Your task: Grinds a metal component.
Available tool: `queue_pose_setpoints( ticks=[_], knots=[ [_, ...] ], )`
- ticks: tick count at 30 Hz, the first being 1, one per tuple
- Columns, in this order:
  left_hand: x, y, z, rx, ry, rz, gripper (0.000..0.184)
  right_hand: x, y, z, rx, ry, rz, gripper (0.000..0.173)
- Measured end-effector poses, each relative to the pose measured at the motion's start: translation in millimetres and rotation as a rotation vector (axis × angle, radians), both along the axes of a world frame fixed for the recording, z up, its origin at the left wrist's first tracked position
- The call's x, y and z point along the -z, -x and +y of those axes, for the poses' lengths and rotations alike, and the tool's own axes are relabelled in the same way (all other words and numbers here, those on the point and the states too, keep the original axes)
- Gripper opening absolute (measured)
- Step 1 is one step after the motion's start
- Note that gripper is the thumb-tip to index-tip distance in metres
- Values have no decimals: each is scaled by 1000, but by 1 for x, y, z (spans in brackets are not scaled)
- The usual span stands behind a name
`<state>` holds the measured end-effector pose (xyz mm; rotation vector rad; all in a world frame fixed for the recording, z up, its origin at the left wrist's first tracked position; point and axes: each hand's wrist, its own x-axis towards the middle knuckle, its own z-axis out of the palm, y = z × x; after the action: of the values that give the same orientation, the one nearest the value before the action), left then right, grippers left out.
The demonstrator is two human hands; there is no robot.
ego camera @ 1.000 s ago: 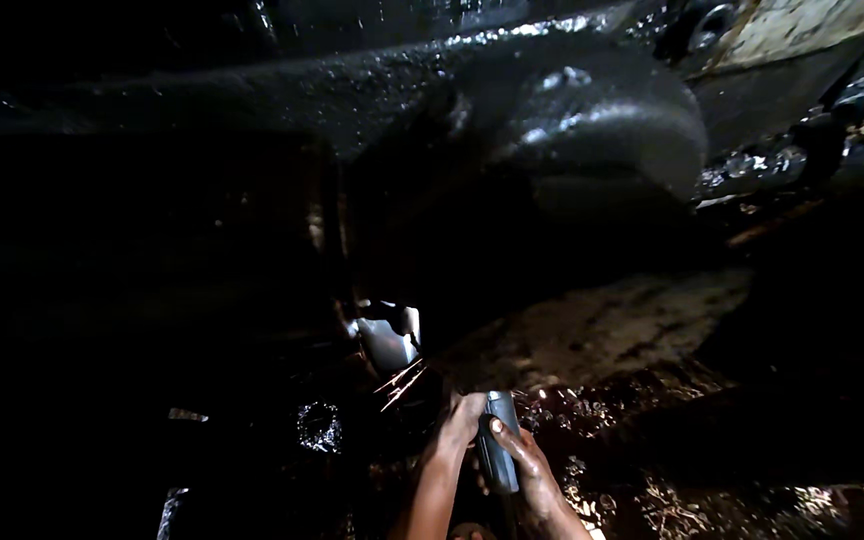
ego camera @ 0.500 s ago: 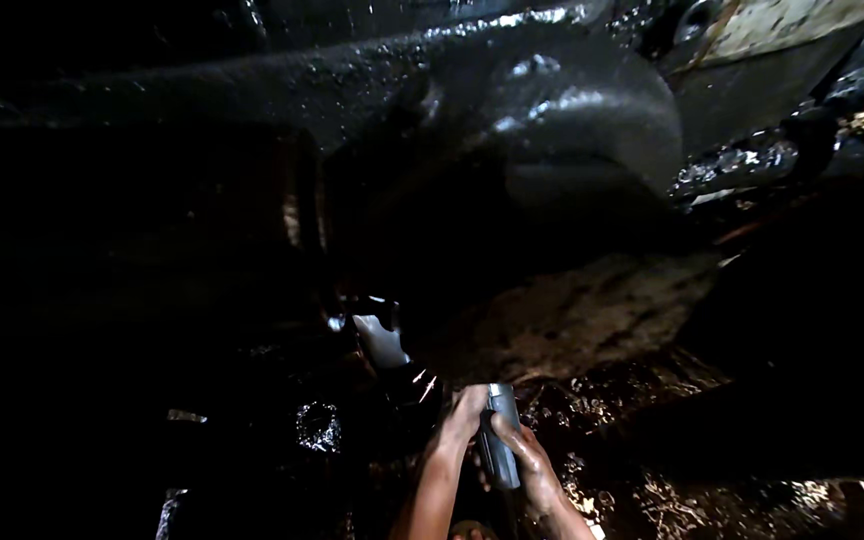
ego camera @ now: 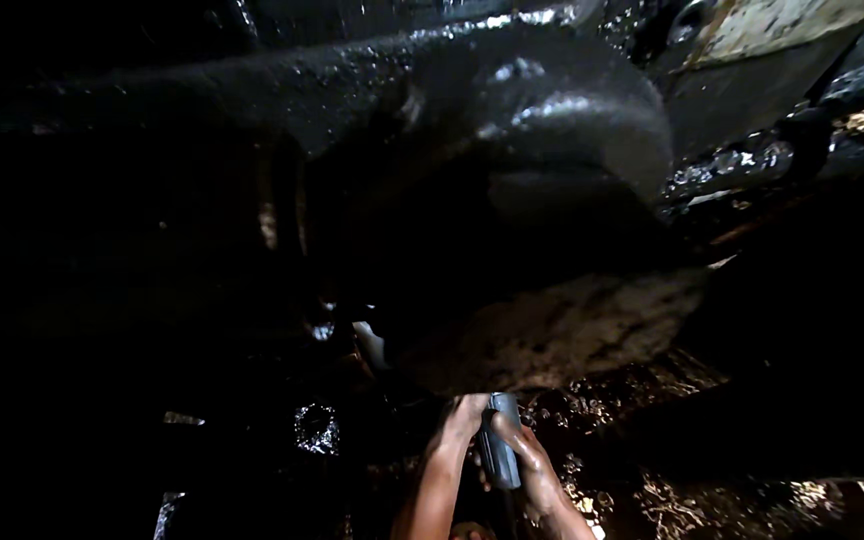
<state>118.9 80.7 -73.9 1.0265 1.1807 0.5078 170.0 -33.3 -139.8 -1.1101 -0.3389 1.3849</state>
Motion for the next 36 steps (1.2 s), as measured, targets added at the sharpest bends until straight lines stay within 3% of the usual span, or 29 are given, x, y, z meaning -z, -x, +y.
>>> queue_pose_setpoints(
  ticks=[10, 15, 20, 23, 30, 32, 36],
  knots=[
    [0, -4, -1, -37, -14, -31, 51, 4, -3, 0, 2, -13, 18, 67],
    [3, -5, 0, -10, 16, -34, 44, 3, -3, 0, 4, -21, 27, 66],
    [-17, -4, -2, 44, -46, 96, 62, 5, -6, -1, 9, -10, 27, 68],
    [-25, -5, -3, 105, -24, 104, 52, 4, -6, 0, 12, -12, 22, 66],
    [-19, -9, -2, 99, -55, 115, 49, 4, -9, 0, 9, -8, 35, 60],
    [-19, -9, -1, 107, -50, 131, 55, 3, -11, -1, 2, -13, 39, 61],
    [1, -13, 4, 120, -58, 113, 56, 6, -14, 0, 0, -31, 45, 64]
  ],
)
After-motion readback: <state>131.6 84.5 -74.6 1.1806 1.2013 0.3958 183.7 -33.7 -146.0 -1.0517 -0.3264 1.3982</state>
